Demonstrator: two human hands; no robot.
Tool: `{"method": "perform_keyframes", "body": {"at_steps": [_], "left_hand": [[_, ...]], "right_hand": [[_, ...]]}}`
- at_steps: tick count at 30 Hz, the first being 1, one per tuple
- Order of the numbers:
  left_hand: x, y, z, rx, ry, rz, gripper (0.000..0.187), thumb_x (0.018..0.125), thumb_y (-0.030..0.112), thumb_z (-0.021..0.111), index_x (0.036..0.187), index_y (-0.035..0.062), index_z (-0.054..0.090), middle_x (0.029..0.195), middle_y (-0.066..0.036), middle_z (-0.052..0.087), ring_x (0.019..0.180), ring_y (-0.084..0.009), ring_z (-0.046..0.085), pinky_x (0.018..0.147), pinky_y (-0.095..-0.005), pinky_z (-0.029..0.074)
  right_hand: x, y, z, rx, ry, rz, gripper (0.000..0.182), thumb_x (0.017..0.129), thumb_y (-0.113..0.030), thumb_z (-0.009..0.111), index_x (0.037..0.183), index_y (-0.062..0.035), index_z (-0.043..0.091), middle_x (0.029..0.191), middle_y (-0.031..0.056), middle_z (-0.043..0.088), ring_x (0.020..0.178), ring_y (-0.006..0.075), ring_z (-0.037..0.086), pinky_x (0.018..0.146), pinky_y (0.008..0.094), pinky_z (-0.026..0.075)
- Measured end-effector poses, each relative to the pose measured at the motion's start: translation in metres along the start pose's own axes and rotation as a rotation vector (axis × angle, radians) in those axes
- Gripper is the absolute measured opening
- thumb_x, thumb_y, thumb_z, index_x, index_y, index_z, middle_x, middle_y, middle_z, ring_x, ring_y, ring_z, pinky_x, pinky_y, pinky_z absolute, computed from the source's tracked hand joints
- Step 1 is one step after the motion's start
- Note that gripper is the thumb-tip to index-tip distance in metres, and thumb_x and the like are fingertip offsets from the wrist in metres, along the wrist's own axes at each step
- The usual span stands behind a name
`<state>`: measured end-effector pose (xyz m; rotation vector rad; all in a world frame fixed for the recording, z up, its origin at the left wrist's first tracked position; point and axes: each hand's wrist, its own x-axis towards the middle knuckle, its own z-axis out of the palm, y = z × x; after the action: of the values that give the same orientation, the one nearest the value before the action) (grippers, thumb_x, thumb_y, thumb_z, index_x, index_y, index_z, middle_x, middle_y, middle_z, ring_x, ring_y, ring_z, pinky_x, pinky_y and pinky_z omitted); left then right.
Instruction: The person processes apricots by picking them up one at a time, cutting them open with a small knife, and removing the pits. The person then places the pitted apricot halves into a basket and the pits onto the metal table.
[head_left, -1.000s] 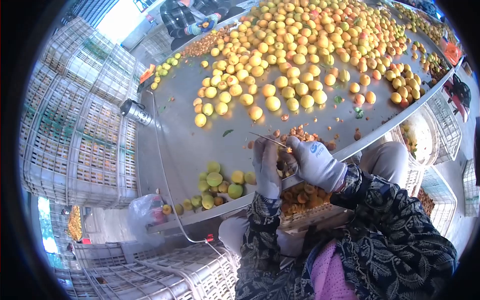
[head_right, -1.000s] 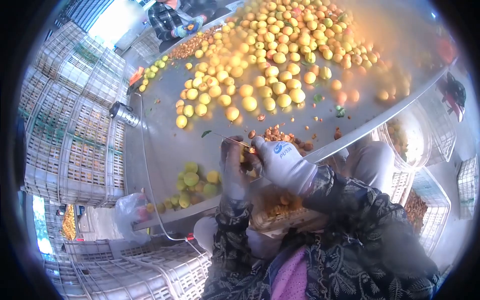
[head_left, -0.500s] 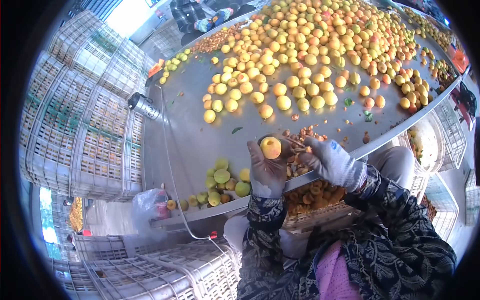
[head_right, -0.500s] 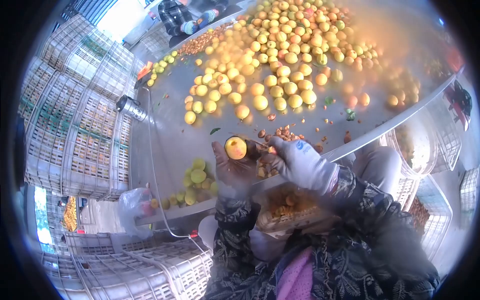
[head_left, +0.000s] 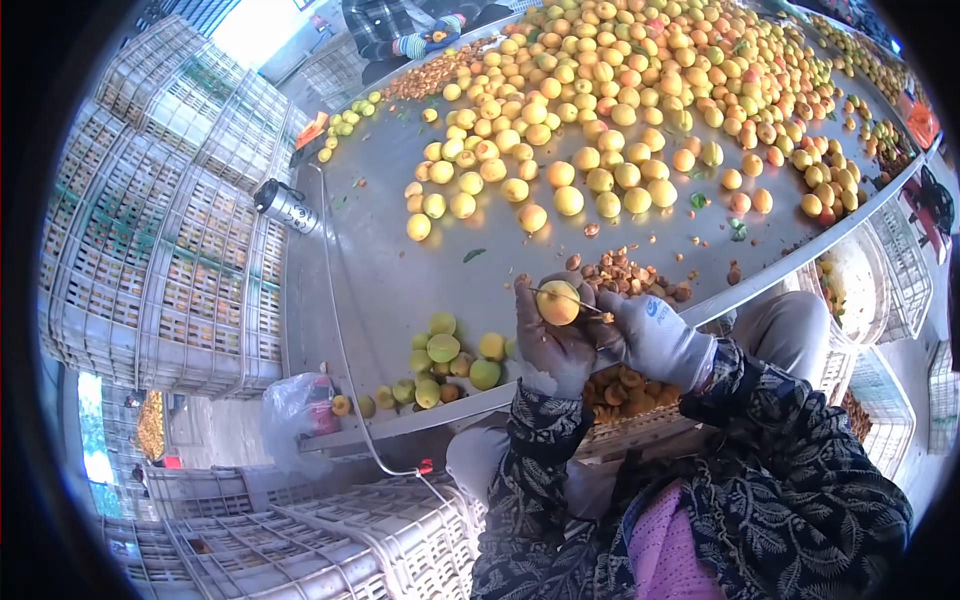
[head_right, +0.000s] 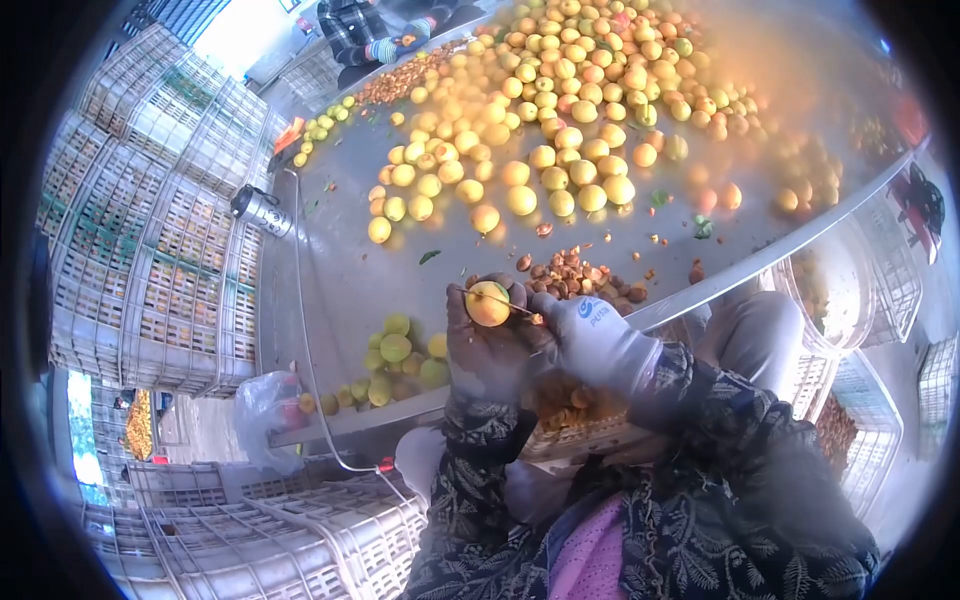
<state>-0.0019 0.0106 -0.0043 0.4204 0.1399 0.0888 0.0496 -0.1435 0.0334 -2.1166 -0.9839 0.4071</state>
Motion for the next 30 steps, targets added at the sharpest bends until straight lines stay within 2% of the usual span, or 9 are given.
{"method": "perform_keyframes", "body": {"at_steps": [4, 6, 9, 13, 16, 18, 23, 25, 30], "left_hand": [[0.004, 0.005, 0.004, 0.026, -0.132, 0.003, 0.059, 0.098, 0.056, 0.034, 0.113, 0.0015, 0.053, 0.100, -0.011, 0.059, 0.089, -0.0253, 0.057, 0.079, -0.0423, 0.051], [-0.004, 0.002, 0.028, 0.059, 0.003, 0.075, 0.053, 0.098, 0.048, 0.042, 0.111, -0.0018, 0.055, 0.096, -0.013, 0.062, 0.094, -0.0227, 0.060, 0.091, -0.0369, 0.048], [-0.006, -0.008, 0.040, 0.090, 0.042, 0.154, 0.056, 0.095, 0.047, 0.051, 0.121, -0.0025, 0.050, 0.102, -0.012, 0.062, 0.096, -0.0223, 0.060, 0.094, -0.0369, 0.046], [-0.004, 0.015, 0.023, 0.289, -0.166, 0.166, 0.057, 0.090, 0.043, 0.062, 0.123, -0.0032, 0.051, 0.104, -0.012, 0.063, 0.104, -0.0214, 0.058, 0.098, -0.0362, 0.044], [-0.012, 0.041, 0.029, 0.560, -0.262, 0.221, 0.053, 0.082, 0.031, 0.074, 0.118, -0.0040, 0.055, 0.105, -0.011, 0.064, 0.104, -0.0188, 0.059, 0.095, -0.0336, 0.046], [-0.013, 0.055, 0.037, 0.935, -0.237, -0.047, 0.051, 0.075, 0.023, 0.080, 0.113, -0.0042, 0.059, 0.105, -0.010, 0.065, 0.098, -0.0165, 0.062, 0.090, -0.0312, 0.049], [-0.013, 0.023, 0.034, 0.731, -0.232, 0.099, 0.052, 0.073, 0.027, 0.082, 0.109, -0.0036, 0.060, 0.102, -0.008, 0.064, 0.092, -0.0164, 0.062, 0.083, -0.0311, 0.053], [-0.019, -0.001, 0.048, 0.240, -0.011, 0.104, 0.050, 0.075, 0.028, 0.079, 0.109, -0.0032, 0.060, 0.102, -0.010, 0.062, 0.092, -0.0171, 0.061, 0.081, -0.0314, 0.052], [-0.020, 0.013, 0.045, 0.412, -0.078, 0.201, 0.044, 0.076, 0.023, 0.075, 0.109, -0.0030, 0.060, 0.104, -0.011, 0.062, 0.092, -0.0173, 0.061, 0.078, -0.0312, 0.052]], "right_hand": [[0.002, -0.005, 0.006, 0.050, 0.043, 0.055, 0.041, 0.095, -0.027, 0.053, 0.127, -0.0027, 0.048, 0.084, 0.0219, 0.066, 0.078, 0.0397, 0.065, 0.067, 0.0445, 0.051], [0.001, -0.004, 0.005, 0.142, 0.084, 0.057, 0.042, 0.095, -0.026, 0.053, 0.129, -0.0015, 0.047, 0.083, 0.0212, 0.066, 0.076, 0.0374, 0.066, 0.066, 0.0430, 0.051], [-0.001, 0.004, 0.007, 0.274, 0.235, -0.075, 0.037, 0.096, -0.022, 0.053, 0.126, -0.0002, 0.049, 0.075, 0.0165, 0.064, 0.069, 0.0233, 0.066, 0.062, 0.0359, 0.050], [-0.008, -0.008, -0.019, 0.415, 0.051, -0.053, 0.041, 0.097, -0.033, 0.051, 0.116, 0.0035, 0.052, 0.085, 0.0197, 0.066, 0.079, 0.0303, 0.068, 0.066, 0.0337, 0.050], [-0.014, -0.009, -0.025, 0.116, 0.017, -0.072, 0.038, 0.096, -0.033, 0.053, 0.112, 0.0016, 0.055, 0.074, 0.0181, 0.064, 0.071, 0.0313, 0.067, 0.061, 0.0347, 0.049], [-0.014, -0.003, -0.019, 0.110, -0.009, -0.056, 0.037, 0.096, -0.034, 0.053, 0.111, -0.0001, 0.056, 0.066, 0.0162, 0.061, 0.064, 0.0336, 0.064, 0.058, 0.0367, 0.049], [-0.016, -0.003, -0.010, 0.473, -0.044, -0.061, 0.041, 0.096, -0.037, 0.053, 0.109, 0.0020, 0.057, 0.080, 0.0146, 0.064, 0.071, 0.0222, 0.064, 0.065, 0.0318, 0.049], [-0.014, -0.012, -0.010, 0.578, 0.083, -0.099, 0.034, 0.099, -0.027, 0.050, 0.115, 0.0017, 0.057, 0.087, 0.0097, 0.069, 0.082, 0.0095, 0.061, 0.072, 0.0287, 0.050], [-0.012, -0.010, -0.015, 0.600, -0.049, -0.092, 0.036, 0.098, -0.032, 0.051, 0.110, 0.0016, 0.059, 0.084, 0.0096, 0.067, 0.078, 0.0128, 0.062, 0.070, 0.0295, 0.050]]}}
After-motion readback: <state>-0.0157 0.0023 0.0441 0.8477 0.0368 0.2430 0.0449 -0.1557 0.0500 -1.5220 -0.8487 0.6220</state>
